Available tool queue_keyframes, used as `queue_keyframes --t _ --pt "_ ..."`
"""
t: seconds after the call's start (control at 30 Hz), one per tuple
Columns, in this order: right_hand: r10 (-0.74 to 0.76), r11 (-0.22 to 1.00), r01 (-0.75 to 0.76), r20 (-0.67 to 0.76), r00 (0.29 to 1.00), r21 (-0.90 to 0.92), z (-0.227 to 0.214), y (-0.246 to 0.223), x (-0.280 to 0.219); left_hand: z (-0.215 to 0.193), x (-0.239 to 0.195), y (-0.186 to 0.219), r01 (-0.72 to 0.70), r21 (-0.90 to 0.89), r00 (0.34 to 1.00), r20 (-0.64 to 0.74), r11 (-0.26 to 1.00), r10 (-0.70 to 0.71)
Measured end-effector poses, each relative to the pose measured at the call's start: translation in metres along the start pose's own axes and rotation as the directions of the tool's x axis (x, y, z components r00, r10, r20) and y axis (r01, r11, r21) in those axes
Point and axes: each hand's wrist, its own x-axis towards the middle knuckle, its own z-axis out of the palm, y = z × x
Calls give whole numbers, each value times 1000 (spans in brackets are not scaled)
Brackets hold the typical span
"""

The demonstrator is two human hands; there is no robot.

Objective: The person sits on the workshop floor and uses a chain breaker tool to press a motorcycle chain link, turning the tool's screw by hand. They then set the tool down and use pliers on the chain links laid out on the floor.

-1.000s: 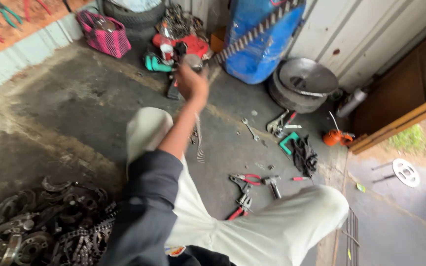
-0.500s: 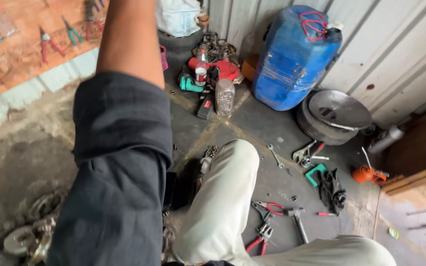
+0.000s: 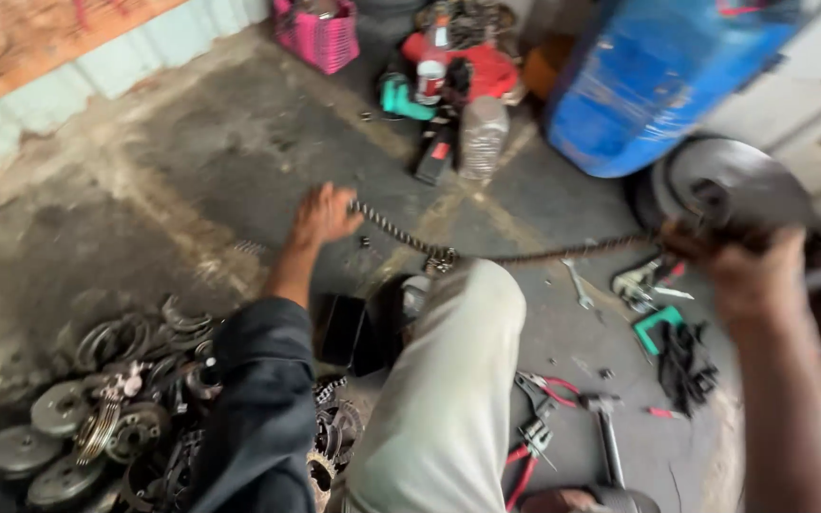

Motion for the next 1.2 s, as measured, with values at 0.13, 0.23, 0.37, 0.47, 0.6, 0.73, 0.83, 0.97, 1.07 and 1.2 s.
queue_keyframes --t 0.13,0.23,0.37,0.47,0.6,0.73,0.83,0.97,1.07,1.2 --pt "272 947 -238 -139 952 217 42 89 -10 78 -51 -22 57 -58 996 74 997 -53" --pt "391 913 -370 -113 913 168 56 131 -34 93 -63 -9 -25 -115 983 180 993 46" --pt "441 892 -426 -84 893 153 55 149 -63 123 -28 16 -105 -116 891 429 988 145" --pt "508 860 -497 -100 855 120 53 160 -96 62 14 63 -67 -75 732 674 995 100" --pt "667 738 -629 -124 735 244 59 181 -127 -17 103 107 -27 -398 836 493 917 239" --pt "758 633 -683 -108 644 364 73 206 -141 -105 166 203 -271 -496 847 284 825 449" --pt "793 591 -724 -91 602 356 81 208 -155 -84 144 283 -257 -622 791 305 739 531" --pt "716 621 -596 -59 696 509 79 213 -142 -96 128 389 -262 -757 740 240 599 628" --pt "727 630 -632 -55 685 451 70 155 -126 -108 104 454 -249 -836 713 184 489 677" --pt "713 609 -615 -6 701 501 53 132 -139 -123 49 461 -170 -899 714 171 404 679"
